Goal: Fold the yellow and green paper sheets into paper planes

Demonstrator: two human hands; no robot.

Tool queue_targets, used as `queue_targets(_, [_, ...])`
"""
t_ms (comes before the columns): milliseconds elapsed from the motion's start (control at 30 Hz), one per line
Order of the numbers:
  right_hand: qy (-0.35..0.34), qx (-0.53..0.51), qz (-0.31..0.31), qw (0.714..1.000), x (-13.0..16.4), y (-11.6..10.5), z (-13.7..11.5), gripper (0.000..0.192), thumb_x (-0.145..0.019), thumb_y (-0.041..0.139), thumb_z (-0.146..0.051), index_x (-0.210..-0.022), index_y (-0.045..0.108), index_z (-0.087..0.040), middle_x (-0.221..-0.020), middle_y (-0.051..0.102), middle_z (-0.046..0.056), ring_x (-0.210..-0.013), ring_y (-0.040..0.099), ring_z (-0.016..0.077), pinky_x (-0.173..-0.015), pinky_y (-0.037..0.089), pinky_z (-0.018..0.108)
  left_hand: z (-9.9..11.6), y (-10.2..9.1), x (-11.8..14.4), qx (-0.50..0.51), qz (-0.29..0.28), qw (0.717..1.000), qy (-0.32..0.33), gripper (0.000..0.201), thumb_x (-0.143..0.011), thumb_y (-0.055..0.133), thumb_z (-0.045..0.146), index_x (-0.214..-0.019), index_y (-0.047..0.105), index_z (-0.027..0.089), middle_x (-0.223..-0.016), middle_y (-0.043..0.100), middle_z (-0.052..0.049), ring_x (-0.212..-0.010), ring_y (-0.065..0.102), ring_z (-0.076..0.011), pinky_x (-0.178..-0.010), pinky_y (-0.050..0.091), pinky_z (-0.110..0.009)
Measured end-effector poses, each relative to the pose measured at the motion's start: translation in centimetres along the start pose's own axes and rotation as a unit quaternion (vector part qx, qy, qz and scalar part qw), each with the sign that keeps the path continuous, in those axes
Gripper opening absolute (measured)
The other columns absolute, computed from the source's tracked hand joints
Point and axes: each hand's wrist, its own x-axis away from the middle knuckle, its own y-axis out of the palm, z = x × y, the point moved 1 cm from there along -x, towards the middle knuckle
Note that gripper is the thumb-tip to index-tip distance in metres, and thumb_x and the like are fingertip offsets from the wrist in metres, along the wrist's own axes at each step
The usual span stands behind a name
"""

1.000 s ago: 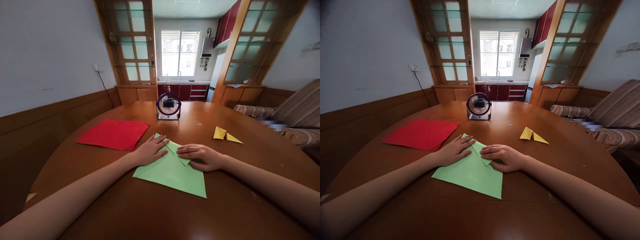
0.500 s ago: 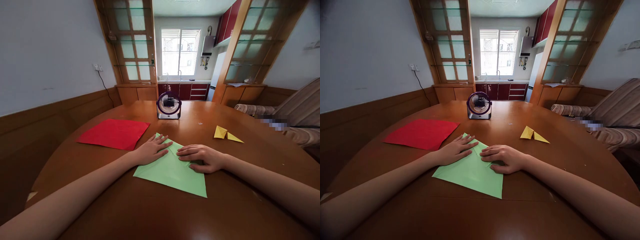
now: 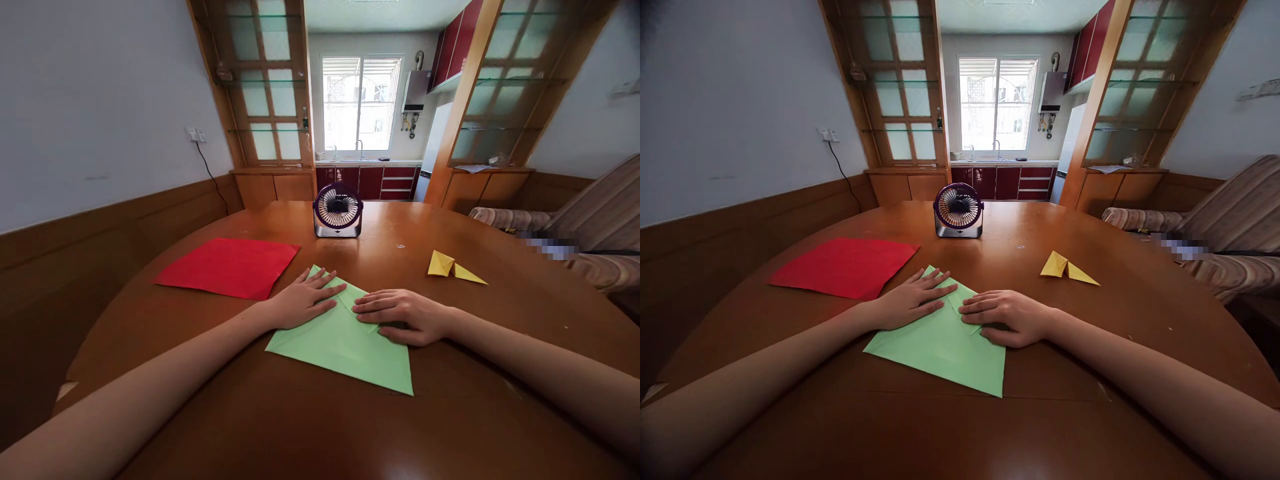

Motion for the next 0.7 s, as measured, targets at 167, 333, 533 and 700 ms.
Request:
queue_targets(167, [-0.003,-0.017,0.004,1.000,-0.03,-0.01,0.00,0.048,-0.094,0.048,-0.021,-0.142,0.045,-0.016,-0.137,0.056,0.012,-0.134,0.045,0.0212,-0.112,0.038,0.043,0.02,0.03,0.02,-0.001,0.014,1.000,0.005,0.053,-0.101,0.019,0.055,-0.150,0.027,0.035,-0.159,0.016,-0.002,-0.147,0.013,-0.0265,-0.118,0.004,-0.050])
queue_targets(333, [-0.007,-0.013,-0.006,1.000,-0.06,0.01,0.02,0.048,-0.095,0.046,-0.019,-0.142,0.045,-0.015,-0.138,0.055,0.012,-0.136,0.043,0.0208,-0.114,0.037,0.042,0.22,-0.10,0.04,-0.004,0.014,1.000,-0.001,0.054,-0.101,0.019,0.056,-0.149,0.027,0.035,-0.159,0.017,-0.002,-0.147,0.013,-0.0259,-0.119,0.004,-0.049])
queue_targets(533, [-0.009,-0.011,-0.005,1.000,-0.10,0.06,-0.03,0.048,-0.094,0.046,-0.019,-0.142,0.045,-0.014,-0.138,0.055,0.013,-0.136,0.043,0.0209,-0.114,0.037,0.042,0.14,-0.04,0.10,-0.005,0.014,1.000,-0.002,0.054,-0.101,0.018,0.056,-0.150,0.026,0.036,-0.159,0.016,-0.001,-0.147,0.012,-0.0258,-0.119,0.004,-0.049])
queue_targets(700, [-0.016,-0.013,0.002,1.000,-0.09,0.09,0.02,0.050,-0.094,0.046,-0.019,-0.143,0.043,-0.017,-0.138,0.055,0.011,-0.135,0.044,0.0207,-0.112,0.038,0.043,0.17,-0.08,0.08,-0.004,0.013,1.000,-0.002,0.053,-0.101,0.020,0.055,-0.150,0.027,0.036,-0.159,0.016,-0.001,-0.147,0.012,-0.0264,-0.119,0.004,-0.050])
